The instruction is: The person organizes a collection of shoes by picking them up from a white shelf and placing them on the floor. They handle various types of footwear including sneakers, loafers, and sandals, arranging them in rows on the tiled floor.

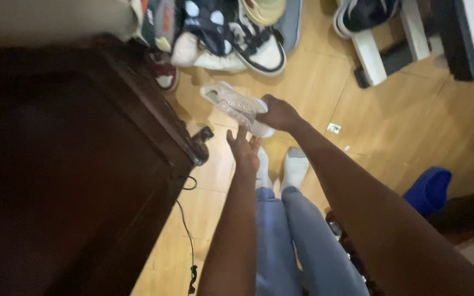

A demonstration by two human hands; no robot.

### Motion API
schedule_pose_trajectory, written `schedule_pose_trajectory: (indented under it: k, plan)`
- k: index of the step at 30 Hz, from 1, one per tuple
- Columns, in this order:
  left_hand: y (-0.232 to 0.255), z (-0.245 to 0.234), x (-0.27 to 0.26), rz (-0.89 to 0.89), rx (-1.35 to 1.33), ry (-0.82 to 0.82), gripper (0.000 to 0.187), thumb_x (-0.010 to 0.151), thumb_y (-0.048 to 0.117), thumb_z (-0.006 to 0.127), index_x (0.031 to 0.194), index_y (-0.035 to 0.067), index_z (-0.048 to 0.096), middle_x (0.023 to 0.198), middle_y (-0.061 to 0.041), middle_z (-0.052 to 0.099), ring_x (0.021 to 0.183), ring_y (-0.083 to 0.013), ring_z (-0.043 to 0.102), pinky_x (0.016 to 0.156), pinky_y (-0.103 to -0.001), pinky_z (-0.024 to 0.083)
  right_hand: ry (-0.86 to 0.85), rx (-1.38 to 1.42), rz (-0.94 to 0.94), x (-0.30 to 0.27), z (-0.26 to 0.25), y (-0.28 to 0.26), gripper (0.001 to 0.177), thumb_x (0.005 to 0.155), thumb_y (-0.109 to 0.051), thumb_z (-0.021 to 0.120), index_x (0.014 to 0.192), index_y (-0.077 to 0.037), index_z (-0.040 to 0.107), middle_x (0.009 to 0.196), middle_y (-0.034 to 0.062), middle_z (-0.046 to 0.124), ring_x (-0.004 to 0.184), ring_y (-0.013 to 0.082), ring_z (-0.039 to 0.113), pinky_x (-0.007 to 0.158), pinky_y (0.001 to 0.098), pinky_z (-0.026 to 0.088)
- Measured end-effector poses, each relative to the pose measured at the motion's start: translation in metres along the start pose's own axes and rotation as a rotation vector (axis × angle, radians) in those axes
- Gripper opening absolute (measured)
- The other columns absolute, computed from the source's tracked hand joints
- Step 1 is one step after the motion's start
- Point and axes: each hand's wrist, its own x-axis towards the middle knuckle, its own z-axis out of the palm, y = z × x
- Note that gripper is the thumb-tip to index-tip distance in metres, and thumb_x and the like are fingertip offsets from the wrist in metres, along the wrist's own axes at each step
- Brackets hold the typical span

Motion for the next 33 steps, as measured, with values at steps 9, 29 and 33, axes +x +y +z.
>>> schedule_pose_trajectory:
  k: [9,29,33]
  plan:
    - [-0.007,-0.035,0.077,0.184,0.157,-0.146,0.089,0.094,0.033,0.066,0.161,0.024,0.008,0.161,-0.013,0.036,0.142,-0.0399,0.042,0.114,-0.054,0.038,0.175,-0.005,-0.327,0.1,0.083,0.076,0.066,0.08,-0.035,0.079,0.137,-0.007,0.06,0.129,0.0233,0.067,0.117,0.0396,0.063,0.099,0.0468,0.05]
    - [-0.005,0.037,-0.038,0.142,0.337,-0.333,0.083,0.095,0.037,0.069,0.16,0.016,0.022,0.152,-0.012,0.047,0.136,-0.0314,0.054,0.108,-0.045,0.047,0.185,0.807,0.038,-0.041,0.004,0.092,0.05,0.097,-0.048,0.064,0.128,-0.008,0.064,0.113,0.0066,0.069,0.099,0.0135,0.066,0.086,0.0321,0.055]
    - [0.001,0.07,-0.111,0.104,0.366,-0.394,0.076,0.092,0.034,0.069,0.155,0.015,0.032,0.144,-0.008,0.056,0.13,-0.0316,0.058,0.103,-0.045,0.049,0.312,0.618,0.108,-0.111,-0.066,0.103,0.045,0.097,-0.044,0.064,0.121,-0.006,0.069,0.101,0.01,0.072,0.085,0.0176,0.069,0.075,0.0325,0.056]
